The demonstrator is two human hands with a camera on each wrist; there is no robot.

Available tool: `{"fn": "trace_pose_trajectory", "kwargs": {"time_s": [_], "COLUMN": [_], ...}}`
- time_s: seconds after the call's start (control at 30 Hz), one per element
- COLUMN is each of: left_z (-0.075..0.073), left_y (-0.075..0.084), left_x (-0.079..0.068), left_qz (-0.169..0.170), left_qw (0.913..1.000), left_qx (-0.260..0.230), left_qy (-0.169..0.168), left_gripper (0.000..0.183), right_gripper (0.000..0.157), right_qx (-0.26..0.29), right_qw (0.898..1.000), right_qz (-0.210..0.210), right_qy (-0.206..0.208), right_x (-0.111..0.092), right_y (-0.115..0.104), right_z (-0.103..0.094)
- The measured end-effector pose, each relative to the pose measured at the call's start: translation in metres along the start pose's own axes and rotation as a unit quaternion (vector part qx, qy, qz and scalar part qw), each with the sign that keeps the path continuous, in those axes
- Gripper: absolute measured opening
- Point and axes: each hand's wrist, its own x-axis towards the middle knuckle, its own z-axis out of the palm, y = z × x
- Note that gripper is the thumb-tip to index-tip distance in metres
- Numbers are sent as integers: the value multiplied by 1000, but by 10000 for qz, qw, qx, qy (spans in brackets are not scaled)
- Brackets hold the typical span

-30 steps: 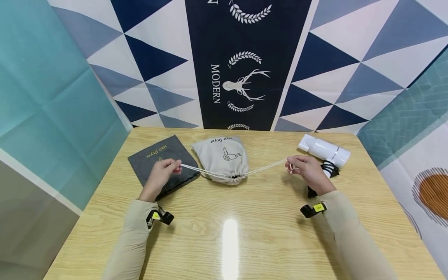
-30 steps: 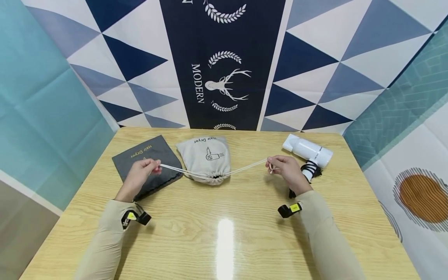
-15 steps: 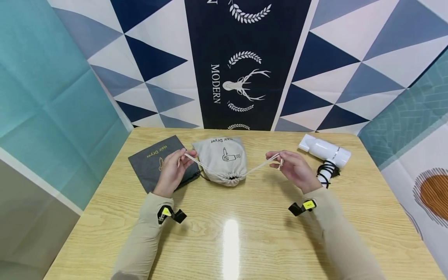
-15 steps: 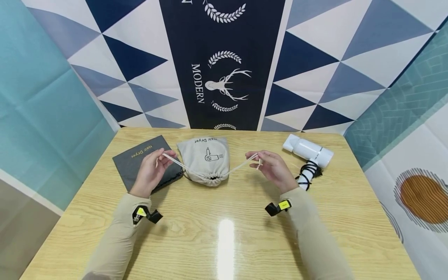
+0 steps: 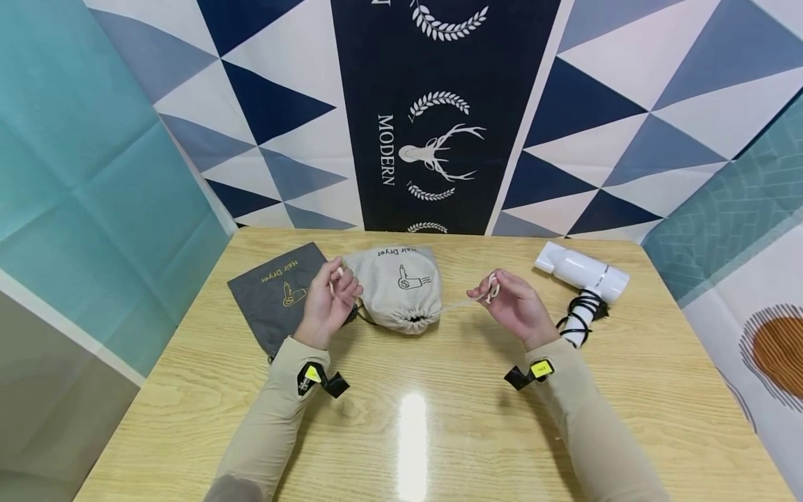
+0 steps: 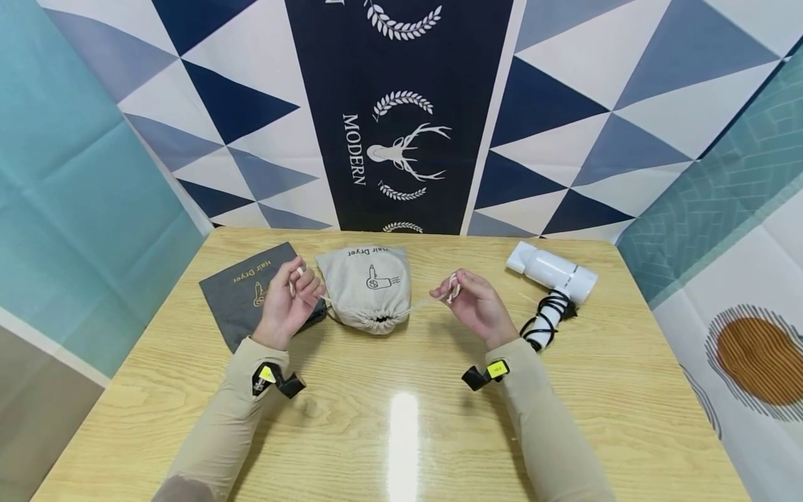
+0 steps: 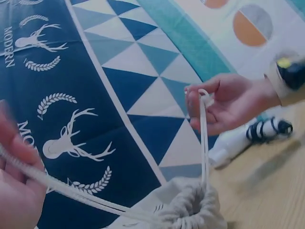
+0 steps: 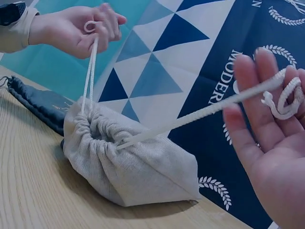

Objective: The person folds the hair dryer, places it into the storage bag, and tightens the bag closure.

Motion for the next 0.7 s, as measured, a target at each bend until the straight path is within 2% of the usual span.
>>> {"fn": "trace_pose_trajectory", "kwargs": {"time_s": [0.1, 0.2, 0.3, 0.47, 0.7], "left_z": [-3, -8, -13, -24, -39], "left_y": [2, 5, 9, 15, 21], "left_x": [0, 0, -1, -5, -12], "left_qz": [31, 75, 111, 87, -88], "left_qw": [9993, 9986, 9988, 9994, 9999], "left_qx": [78, 65, 126, 207, 90], "left_qy": [-366, -512, -458, -274, -102], "left_gripper": [52, 52, 50, 50, 49], "right_gripper": [53, 53, 53, 55, 54], "right_qx": [89, 310, 483, 475, 410], "right_qw": [9998, 9990, 9980, 9970, 9961], "right_qz": [-1, 9, 16, 129, -49], "right_qy": [165, 320, 418, 594, 777], "right_x": [-1, -2, -3, -7, -14], "right_y": [1, 1, 0, -4, -15], "right_z": [-2, -3, -5, -10, -15]}}
